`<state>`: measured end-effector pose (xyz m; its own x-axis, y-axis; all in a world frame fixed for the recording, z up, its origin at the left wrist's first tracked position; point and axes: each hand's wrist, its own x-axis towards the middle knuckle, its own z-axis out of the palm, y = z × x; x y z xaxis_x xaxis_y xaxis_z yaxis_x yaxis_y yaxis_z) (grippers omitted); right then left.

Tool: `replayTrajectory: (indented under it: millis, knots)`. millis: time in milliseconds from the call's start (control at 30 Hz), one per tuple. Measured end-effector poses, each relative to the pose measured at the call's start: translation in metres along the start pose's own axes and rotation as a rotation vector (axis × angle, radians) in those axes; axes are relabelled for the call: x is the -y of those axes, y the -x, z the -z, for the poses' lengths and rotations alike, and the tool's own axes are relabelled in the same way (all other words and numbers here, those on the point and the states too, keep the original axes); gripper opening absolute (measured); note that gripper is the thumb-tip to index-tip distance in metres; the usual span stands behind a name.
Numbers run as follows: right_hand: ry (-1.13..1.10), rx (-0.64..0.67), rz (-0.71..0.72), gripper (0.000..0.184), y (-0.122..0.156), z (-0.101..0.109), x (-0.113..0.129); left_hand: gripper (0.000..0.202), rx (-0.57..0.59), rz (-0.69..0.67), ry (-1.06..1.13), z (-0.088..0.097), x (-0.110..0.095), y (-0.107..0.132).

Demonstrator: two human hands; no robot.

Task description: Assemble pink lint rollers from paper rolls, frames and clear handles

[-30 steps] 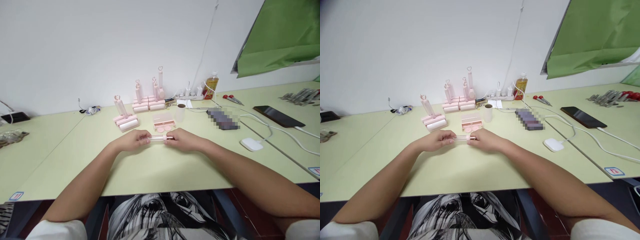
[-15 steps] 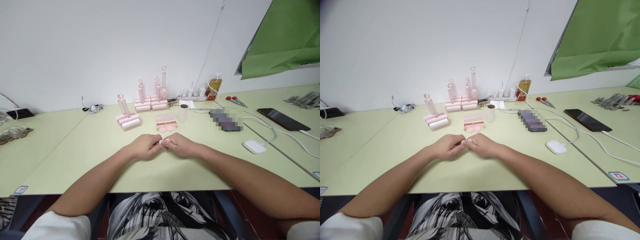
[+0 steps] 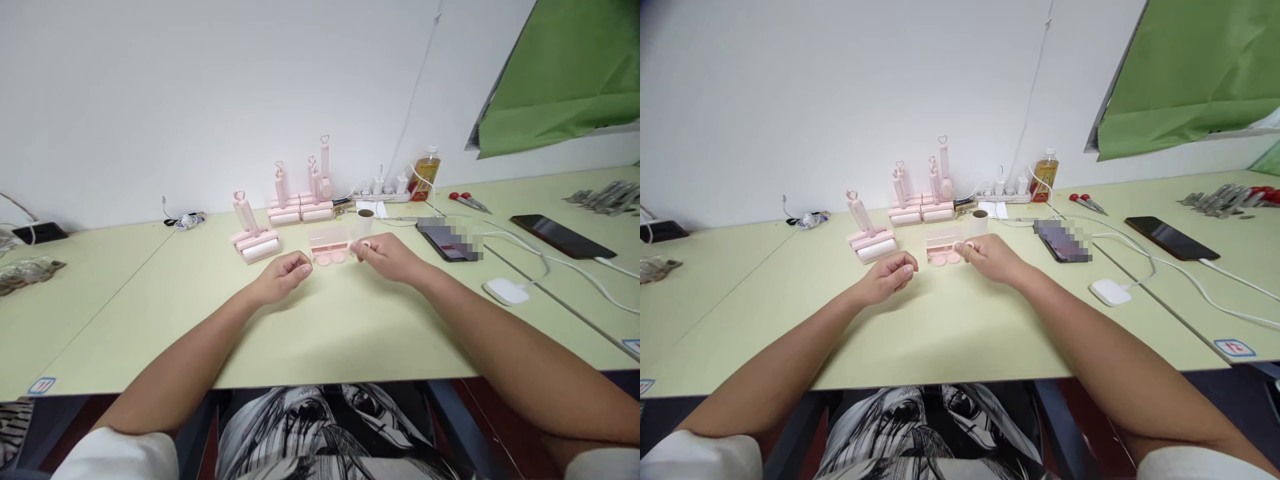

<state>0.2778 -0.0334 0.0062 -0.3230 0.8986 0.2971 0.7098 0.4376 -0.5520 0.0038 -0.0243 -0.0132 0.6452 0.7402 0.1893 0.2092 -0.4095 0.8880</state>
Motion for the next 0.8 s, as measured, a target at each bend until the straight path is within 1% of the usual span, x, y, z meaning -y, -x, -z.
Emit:
replayTrajectory:
  millis: [33,67,133,167,200,300,400,500,600,700,800]
  knots:
    - [0.066,-0.016,-0.095,0.052,-0.002,0.006,-0.008,0.033,-0.006,0.007,0.001,0.001,0.002,-0.001]
    - [0.131,0.008,-0.195,0.05,-0.004,0.011,-0.016,0.031,-0.006,0.011,-0.006,0.001,0.003,-0.001]
    - [0.247,0.125,-0.376,0.045,-0.008,0.017,-0.031,0.026,0.001,0.013,-0.042,0.001,0.003,-0.001]
    - [0.29,0.185,-0.433,0.042,-0.01,0.019,-0.037,0.024,0.008,0.01,-0.067,0.0,0.002,-0.001]
    - [0.328,0.217,-0.468,0.039,-0.012,0.019,-0.042,0.022,0.014,0.006,-0.095,0.0,0.001,0.0]
    - [0.42,0.237,-0.495,0.035,-0.019,0.016,-0.055,0.02,0.036,0.004,-0.161,-0.002,-0.002,0.001]
    - [0.469,0.246,-0.497,0.037,-0.026,0.011,-0.063,0.02,0.047,0.009,-0.181,-0.004,-0.004,0.001]
    - [0.487,0.256,-0.468,0.041,-0.032,0.007,-0.068,0.017,0.042,0.009,-0.14,-0.006,-0.003,0.001]
    - [0.5,0.264,-0.433,0.041,-0.036,0.003,-0.069,0.014,0.034,0.021,-0.082,-0.009,-0.003,0.0]
    - [0.492,0.261,-0.411,0.037,-0.039,0.0,-0.068,0.013,0.036,0.026,-0.035,-0.012,-0.002,-0.002]
    - [0.455,0.255,-0.401,0.029,-0.037,0.001,-0.066,0.02,0.036,0.008,0.012,-0.013,0.0,-0.003]
